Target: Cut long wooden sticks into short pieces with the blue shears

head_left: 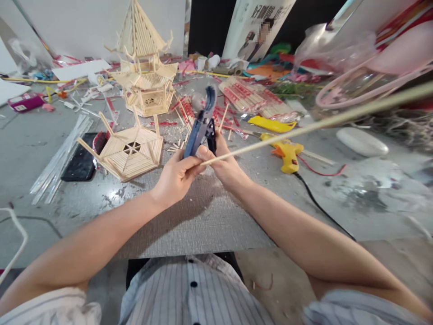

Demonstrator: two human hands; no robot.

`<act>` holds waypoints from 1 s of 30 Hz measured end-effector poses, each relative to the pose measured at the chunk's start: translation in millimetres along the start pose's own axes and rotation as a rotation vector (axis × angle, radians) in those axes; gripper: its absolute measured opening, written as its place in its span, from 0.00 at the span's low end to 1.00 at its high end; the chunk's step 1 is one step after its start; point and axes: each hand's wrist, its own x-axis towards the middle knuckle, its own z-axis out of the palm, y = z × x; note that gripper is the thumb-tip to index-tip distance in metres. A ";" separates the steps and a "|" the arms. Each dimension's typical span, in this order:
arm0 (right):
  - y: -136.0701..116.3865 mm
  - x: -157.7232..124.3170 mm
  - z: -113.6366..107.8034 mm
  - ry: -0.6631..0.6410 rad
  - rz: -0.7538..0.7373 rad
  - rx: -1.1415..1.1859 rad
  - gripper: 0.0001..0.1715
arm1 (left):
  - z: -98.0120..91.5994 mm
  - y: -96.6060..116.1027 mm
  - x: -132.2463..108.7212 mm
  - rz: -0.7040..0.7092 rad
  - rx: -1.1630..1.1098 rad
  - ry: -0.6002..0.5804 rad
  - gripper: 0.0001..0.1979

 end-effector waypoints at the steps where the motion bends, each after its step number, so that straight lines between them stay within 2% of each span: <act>1: -2.3 0.5 0.1 0.015 0.013 0.055 0.38 | 1.3 0.3 -1.3 0.051 0.019 -0.013 0.08; 3: -6.9 1.4 -0.1 0.058 0.037 0.127 0.39 | 4.0 0.0 -3.9 0.131 0.049 -0.043 0.08; 6: -13.8 0.4 -0.8 0.059 0.027 0.166 0.39 | 6.0 -0.1 -6.8 0.177 0.105 -0.074 0.10; 9: -19.4 -2.8 -1.2 -0.038 0.121 0.265 0.36 | 6.2 2.0 -8.9 0.174 0.163 -0.142 0.12; 12: -20.5 -5.6 -0.2 -0.128 0.237 0.282 0.25 | 7.8 4.0 -10.4 0.173 0.210 -0.246 0.13; 15: -17.2 -7.3 0.6 -0.062 0.193 0.246 0.15 | 10.3 6.0 -10.5 0.211 0.192 -0.242 0.12; 20: -13.4 -8.0 -3.3 0.011 0.056 0.186 0.16 | 6.7 14.8 -7.4 0.232 -0.008 -0.199 0.11; 23: -9.7 -2.8 -8.8 0.128 0.013 0.200 0.13 | 0.0 17.6 -4.0 0.101 -0.138 -0.150 0.10; 27: 1.9 10.8 -23.6 0.370 0.014 0.127 0.09 | -8.5 8.5 4.3 -0.178 -0.364 0.019 0.08; 30: 6.7 18.0 -40.5 0.424 0.022 0.036 0.07 | -13.5 -1.8 11.6 -0.428 -0.555 0.085 0.08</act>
